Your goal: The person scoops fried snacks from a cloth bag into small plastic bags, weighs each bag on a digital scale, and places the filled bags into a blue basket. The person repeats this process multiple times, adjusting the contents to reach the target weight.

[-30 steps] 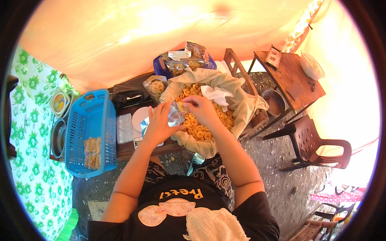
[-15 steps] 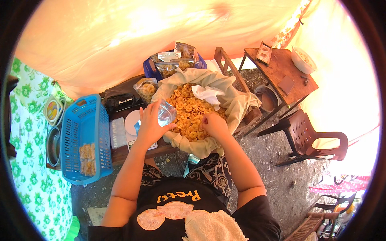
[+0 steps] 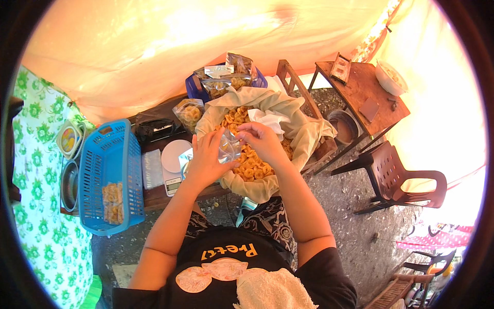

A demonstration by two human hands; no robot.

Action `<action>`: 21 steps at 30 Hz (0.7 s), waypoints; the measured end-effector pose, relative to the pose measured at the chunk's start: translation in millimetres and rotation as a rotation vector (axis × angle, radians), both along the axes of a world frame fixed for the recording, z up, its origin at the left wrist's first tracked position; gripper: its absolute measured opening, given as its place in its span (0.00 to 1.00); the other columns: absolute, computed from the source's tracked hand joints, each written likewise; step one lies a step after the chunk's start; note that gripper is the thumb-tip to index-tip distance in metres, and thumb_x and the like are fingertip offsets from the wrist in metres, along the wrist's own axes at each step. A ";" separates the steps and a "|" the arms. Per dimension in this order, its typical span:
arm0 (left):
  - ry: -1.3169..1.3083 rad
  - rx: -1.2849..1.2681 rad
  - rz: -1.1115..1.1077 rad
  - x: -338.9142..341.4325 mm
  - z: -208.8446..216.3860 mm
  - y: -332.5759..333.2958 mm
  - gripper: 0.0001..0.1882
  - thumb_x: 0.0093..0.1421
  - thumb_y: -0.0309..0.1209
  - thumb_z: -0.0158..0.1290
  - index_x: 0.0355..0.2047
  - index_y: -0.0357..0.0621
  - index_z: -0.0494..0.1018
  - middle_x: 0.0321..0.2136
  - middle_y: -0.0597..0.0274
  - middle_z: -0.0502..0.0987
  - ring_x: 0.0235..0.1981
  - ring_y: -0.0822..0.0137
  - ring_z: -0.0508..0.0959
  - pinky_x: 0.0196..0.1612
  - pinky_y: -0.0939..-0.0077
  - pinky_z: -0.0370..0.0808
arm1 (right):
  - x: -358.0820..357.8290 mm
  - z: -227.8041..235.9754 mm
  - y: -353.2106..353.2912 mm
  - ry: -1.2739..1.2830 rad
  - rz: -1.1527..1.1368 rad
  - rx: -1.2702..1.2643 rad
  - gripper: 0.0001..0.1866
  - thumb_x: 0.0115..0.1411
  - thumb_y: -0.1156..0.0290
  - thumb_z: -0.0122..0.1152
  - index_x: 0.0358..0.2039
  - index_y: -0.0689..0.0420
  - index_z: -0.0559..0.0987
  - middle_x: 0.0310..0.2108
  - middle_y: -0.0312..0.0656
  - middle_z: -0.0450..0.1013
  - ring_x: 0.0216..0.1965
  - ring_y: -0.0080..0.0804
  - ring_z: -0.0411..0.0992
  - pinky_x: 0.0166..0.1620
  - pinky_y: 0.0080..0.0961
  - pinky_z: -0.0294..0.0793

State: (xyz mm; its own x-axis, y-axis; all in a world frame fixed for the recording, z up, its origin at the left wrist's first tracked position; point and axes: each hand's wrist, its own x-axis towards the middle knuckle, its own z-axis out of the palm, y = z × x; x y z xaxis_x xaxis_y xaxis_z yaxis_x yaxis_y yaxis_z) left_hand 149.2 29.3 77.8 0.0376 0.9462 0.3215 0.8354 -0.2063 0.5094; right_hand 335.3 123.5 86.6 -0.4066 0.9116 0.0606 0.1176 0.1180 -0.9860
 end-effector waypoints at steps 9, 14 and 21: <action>0.009 0.006 0.061 -15.5 8.0 1.7 0.52 0.45 0.48 0.67 0.65 0.43 0.53 0.56 0.53 0.63 0.60 0.52 0.62 0.65 0.35 0.46 | 22.7 -49.1 12.0 -0.858 -0.078 0.179 0.13 0.52 0.66 0.68 0.32 0.62 0.80 0.25 0.42 0.75 0.28 0.30 0.75 0.33 0.28 0.72; 0.009 -0.001 0.061 -16.0 6.5 0.0 0.52 0.45 0.48 0.67 0.64 0.43 0.52 0.56 0.53 0.63 0.61 0.52 0.62 0.65 0.35 0.45 | 33.2 -37.9 26.2 -0.465 0.012 -0.049 0.13 0.56 0.64 0.66 0.35 0.60 0.78 0.25 0.37 0.75 0.28 0.28 0.77 0.30 0.21 0.72; 0.001 0.003 0.056 -14.0 4.7 -0.1 0.52 0.45 0.49 0.67 0.64 0.44 0.53 0.56 0.54 0.63 0.60 0.52 0.62 0.65 0.35 0.44 | 46.1 -15.0 19.3 -0.003 -0.002 -0.463 0.07 0.63 0.69 0.58 0.40 0.56 0.75 0.34 0.33 0.74 0.36 0.26 0.78 0.33 0.17 0.73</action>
